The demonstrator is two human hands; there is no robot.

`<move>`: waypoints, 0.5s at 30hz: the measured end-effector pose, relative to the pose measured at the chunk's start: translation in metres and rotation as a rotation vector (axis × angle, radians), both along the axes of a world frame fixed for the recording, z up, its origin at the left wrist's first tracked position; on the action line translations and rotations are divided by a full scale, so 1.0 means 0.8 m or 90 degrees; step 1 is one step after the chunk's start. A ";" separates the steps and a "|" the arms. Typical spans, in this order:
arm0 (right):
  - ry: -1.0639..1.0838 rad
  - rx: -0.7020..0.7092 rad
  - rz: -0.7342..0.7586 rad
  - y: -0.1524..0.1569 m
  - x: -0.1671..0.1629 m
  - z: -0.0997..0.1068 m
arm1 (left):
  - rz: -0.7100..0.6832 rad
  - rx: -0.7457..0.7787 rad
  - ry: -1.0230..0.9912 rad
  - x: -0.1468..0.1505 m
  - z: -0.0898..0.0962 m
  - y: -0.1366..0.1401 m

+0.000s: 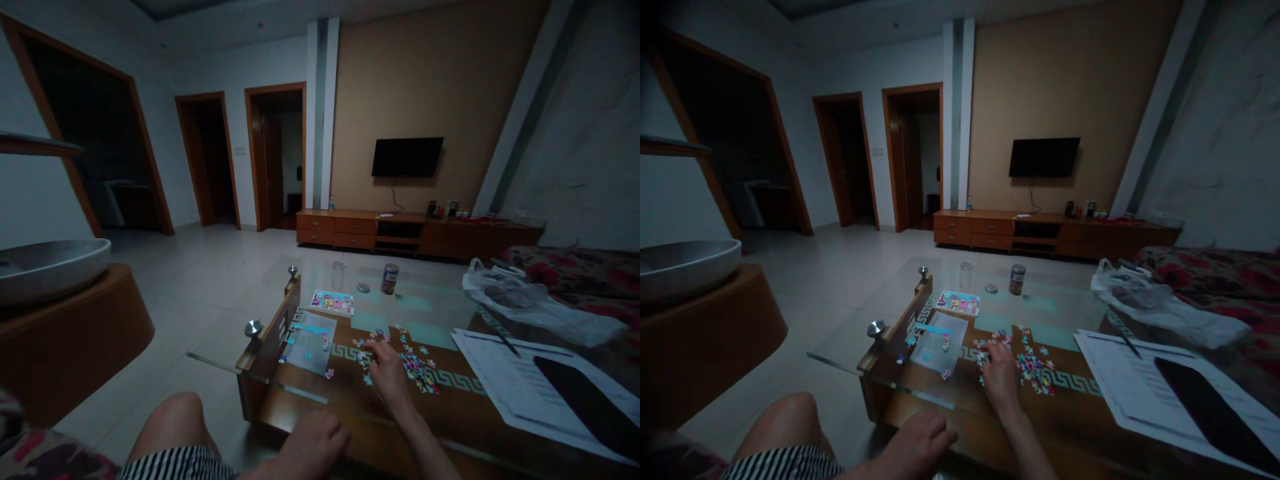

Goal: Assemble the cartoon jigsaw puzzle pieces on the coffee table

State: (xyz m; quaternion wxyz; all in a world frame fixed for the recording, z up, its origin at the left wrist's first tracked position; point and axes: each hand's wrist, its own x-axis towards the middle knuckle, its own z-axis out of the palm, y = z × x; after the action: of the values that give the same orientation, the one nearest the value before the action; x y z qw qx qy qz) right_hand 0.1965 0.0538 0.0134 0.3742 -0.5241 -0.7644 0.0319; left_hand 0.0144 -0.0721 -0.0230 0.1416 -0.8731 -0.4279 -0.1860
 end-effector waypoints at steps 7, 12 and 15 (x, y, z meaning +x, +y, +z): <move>-0.005 -0.034 0.001 0.002 0.009 -0.011 | 0.144 -0.084 -0.100 -0.053 0.055 0.104; 0.013 -0.037 0.012 0.012 0.013 -0.008 | 0.152 -0.097 -0.133 -0.082 0.045 0.142; 0.023 -0.032 0.012 0.020 0.013 -0.008 | 0.117 -0.042 -0.176 -0.091 0.025 0.147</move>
State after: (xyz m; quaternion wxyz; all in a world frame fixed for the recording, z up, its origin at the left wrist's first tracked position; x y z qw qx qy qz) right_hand 0.2071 0.0701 0.0071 0.3744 -0.5252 -0.7614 0.0645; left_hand -0.0583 0.0456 -0.0031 0.0690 -0.8006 -0.5274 -0.2760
